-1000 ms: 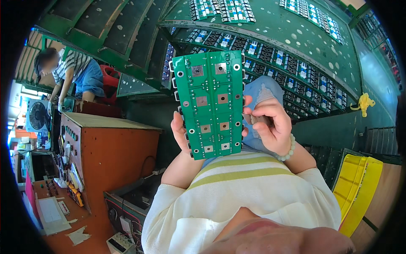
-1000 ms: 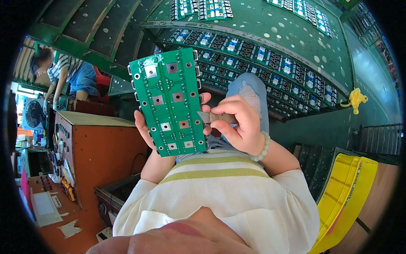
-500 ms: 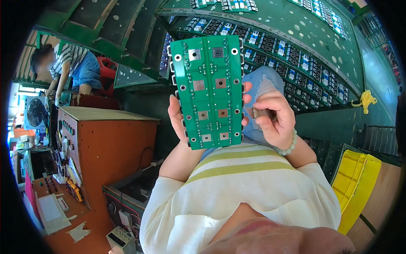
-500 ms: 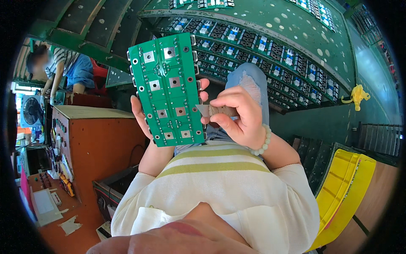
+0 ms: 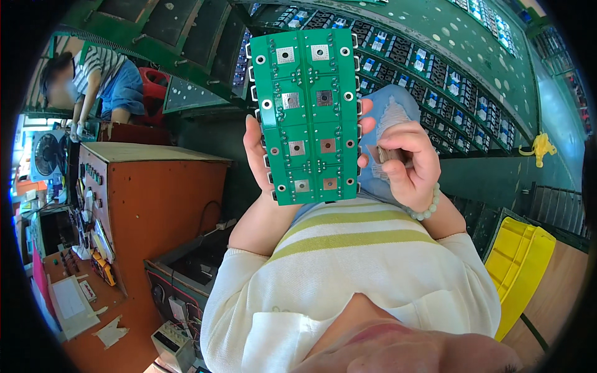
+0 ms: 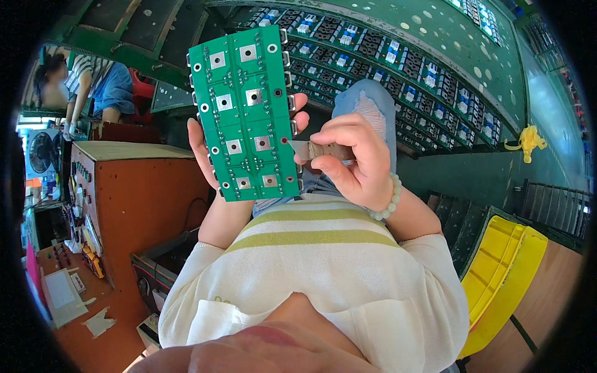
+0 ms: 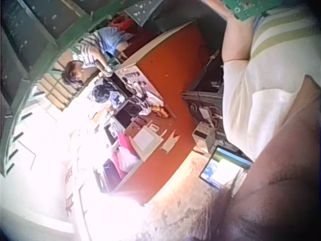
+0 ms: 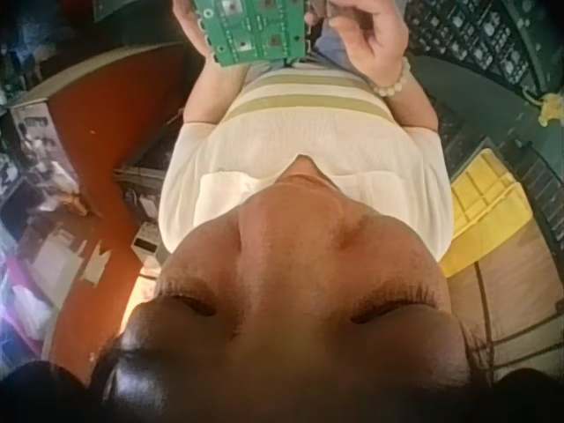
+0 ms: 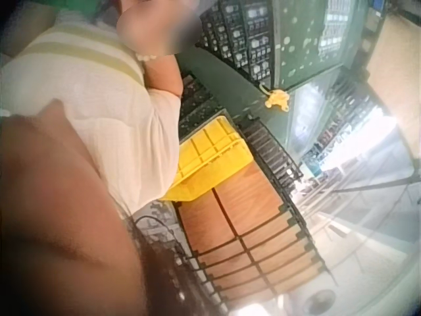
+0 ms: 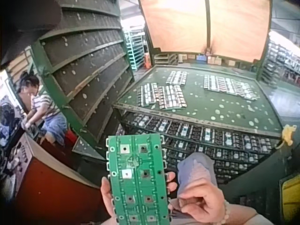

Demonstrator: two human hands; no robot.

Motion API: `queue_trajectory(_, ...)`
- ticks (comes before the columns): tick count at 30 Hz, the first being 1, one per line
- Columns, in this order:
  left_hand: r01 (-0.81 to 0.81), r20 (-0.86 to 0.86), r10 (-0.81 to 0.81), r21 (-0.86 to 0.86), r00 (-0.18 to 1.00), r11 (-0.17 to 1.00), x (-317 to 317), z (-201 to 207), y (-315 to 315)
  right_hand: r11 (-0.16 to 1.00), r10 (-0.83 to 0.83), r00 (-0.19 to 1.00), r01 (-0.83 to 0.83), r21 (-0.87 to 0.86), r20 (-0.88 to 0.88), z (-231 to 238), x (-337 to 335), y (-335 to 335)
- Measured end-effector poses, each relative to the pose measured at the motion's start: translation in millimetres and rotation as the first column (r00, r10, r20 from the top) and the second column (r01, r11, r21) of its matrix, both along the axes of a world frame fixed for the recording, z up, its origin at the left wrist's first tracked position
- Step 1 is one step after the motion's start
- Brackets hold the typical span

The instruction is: The person sits on the floor in a workshop and cleans green circuit boards. They use a small yellow cloth to wipe the surface of the boards and a small metal tool to scrape or clean specific areas. The person handles the boards one at a time, flipping them over to clean both sides before placing them back on a nearby rack.

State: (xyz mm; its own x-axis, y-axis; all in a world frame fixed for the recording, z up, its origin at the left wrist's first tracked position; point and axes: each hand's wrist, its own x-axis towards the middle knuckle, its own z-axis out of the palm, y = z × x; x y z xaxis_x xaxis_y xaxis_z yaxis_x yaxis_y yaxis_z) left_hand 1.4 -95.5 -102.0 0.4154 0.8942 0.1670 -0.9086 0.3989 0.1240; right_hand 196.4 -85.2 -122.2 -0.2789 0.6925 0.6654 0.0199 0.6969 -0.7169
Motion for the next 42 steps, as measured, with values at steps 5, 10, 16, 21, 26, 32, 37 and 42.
queue_trajectory(5,-0.002,-0.039,0.003,0.020,0.999,1.000,-1,2,-1,1.000,0.000,1.000,0.000,-0.006,-0.007,3,-2,-1)
queue_trajectory(10,0.004,0.017,-0.004,0.023,1.000,1.000,-1,2,-1,0.998,0.001,1.000,-0.002,-0.064,-0.024,1,-2,-4)
queue_trajectory(16,-0.002,-0.094,0.004,0.022,0.996,1.000,-2,8,-3,0.998,-0.005,1.000,0.005,-0.062,-0.008,4,-3,-6)
queue_trajectory(21,-0.008,-0.098,0.008,0.008,0.995,1.000,-3,5,-3,0.983,0.110,0.981,-0.131,-0.129,-0.162,1,-6,-8)
queue_trajectory(26,-0.023,-0.002,0.023,-0.087,1.000,0.996,-2,7,-6,0.909,0.174,0.923,-0.285,-0.304,-0.344,8,-8,-9)
queue_trajectory(32,-0.023,-0.001,0.023,-0.074,1.000,0.997,-4,4,-6,0.922,0.117,0.934,-0.228,-0.312,-0.336,4,-9,-10)
queue_trajectory(37,-0.032,0.009,0.034,-0.132,0.999,0.991,-2,4,-8,0.927,0.104,0.926,-0.222,-0.301,-0.364,1,-9,-10)
queue_trajectory(42,-0.014,0.030,0.017,-0.113,0.999,0.994,-3,1,-7,0.934,0.095,0.920,-0.215,-0.286,-0.381,1,-8,-9)
